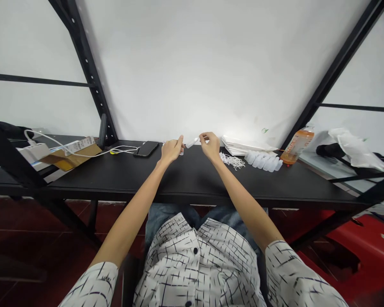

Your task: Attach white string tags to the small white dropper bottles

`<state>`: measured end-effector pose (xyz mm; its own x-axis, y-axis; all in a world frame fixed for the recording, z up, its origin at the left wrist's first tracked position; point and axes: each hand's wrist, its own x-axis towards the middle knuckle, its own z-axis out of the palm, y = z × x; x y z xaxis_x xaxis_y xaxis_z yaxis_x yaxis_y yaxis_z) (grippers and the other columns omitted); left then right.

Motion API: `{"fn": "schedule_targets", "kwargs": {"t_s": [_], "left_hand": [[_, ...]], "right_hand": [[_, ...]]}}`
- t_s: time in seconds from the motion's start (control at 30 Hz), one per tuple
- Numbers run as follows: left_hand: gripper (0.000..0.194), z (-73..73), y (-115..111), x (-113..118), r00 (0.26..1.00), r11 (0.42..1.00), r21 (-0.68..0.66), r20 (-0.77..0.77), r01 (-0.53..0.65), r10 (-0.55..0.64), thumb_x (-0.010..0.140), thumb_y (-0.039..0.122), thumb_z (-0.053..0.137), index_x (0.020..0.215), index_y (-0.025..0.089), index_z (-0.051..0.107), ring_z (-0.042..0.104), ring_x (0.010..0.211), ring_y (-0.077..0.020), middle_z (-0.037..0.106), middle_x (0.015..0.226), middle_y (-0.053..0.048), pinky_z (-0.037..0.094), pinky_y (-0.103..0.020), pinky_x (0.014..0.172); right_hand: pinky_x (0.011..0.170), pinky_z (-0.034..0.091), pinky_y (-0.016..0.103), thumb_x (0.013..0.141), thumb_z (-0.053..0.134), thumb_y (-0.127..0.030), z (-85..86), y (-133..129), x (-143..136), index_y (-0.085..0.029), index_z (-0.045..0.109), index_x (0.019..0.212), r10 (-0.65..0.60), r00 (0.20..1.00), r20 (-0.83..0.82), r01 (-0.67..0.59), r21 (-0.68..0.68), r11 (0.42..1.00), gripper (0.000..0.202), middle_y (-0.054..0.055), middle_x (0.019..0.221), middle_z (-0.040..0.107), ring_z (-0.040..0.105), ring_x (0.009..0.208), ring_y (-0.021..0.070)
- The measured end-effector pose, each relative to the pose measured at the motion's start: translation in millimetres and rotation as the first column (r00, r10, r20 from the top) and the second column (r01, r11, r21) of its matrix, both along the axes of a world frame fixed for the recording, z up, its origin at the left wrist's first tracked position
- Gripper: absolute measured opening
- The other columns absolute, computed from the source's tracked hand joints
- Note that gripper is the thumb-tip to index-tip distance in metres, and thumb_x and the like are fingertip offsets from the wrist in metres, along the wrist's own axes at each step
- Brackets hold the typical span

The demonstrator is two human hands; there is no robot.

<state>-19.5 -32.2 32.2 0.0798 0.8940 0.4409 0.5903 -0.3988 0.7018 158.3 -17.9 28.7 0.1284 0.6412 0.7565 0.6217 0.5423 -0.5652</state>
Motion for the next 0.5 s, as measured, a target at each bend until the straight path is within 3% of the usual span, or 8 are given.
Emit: {"fn": "schedule_targets", "kwargs": {"t_s": [0.07,0.13,0.3,0.43,0.5], "left_hand": [[0.065,-0.4,0,-11,0.978,0.976,0.12,-0.083,-0.18,0.19,0.096,0.055,0.024,0.073,0.017,0.071,0.067,0.079,-0.0206,0.073,0.073,-0.007,0.046,-0.029,0.074],[0.064,-0.1,1,-23,0.947,0.945,0.171,-0.118,-0.277,0.299,0.098,0.051,0.022,0.075,0.018,0.073,0.067,0.083,-0.0216,0.074,0.075,-0.007,0.046,-0.03,0.078],[0.057,-1.0,11,-56,0.841,0.873,0.208,-0.243,-0.442,0.484,0.097,0.047,0.026,0.083,0.019,0.074,0.066,0.091,-0.0259,0.074,0.087,-0.011,0.044,-0.033,0.078],[0.045,-8.8,25,-84,0.731,0.823,0.202,-0.383,-0.531,0.566,0.093,0.041,0.034,0.091,0.02,0.074,0.064,0.096,-0.0299,0.073,0.1,-0.014,0.043,-0.036,0.077],[0.04,-14.0,31,-95,0.701,0.829,0.187,-0.456,-0.526,0.548,0.091,0.036,0.037,0.101,0.02,0.072,0.063,0.099,-0.0305,0.072,0.106,-0.014,0.043,-0.037,0.08]], "right_hand": [[0.082,0.048,0.034,0.088,0.047,-0.023,-0.1,10,-2,-0.019,0.067,0.088,-0.121,0.987,0.109,0.127,-0.049,0.991,0.02,0.007,0.093,0.071,0.066,0.086,0.0204],[0.08,0.046,0.033,0.088,0.046,-0.021,-2.4,20,-7,-0.02,0.067,0.091,-0.178,0.965,0.195,0.203,-0.118,0.972,0.022,0.007,0.092,0.072,0.066,0.088,0.0219],[0.073,0.042,0.03,0.09,0.044,-0.021,-10.8,30,-22,-0.023,0.068,0.098,-0.178,0.91,0.374,0.259,-0.177,0.949,0.026,0.007,0.095,0.072,0.064,0.088,0.0231],[0.072,0.039,0.03,0.091,0.043,-0.023,-14.3,30,-28,-0.023,0.069,0.101,-0.145,0.858,0.492,0.266,-0.186,0.946,0.027,0.008,0.099,0.072,0.062,0.09,0.0236],[0.072,0.039,0.03,0.093,0.042,-0.023,-15.0,30,-30,-0.023,0.069,0.103,-0.132,0.84,0.526,0.263,-0.182,0.948,0.029,0.009,0.1,0.072,0.061,0.09,0.0241]]}}
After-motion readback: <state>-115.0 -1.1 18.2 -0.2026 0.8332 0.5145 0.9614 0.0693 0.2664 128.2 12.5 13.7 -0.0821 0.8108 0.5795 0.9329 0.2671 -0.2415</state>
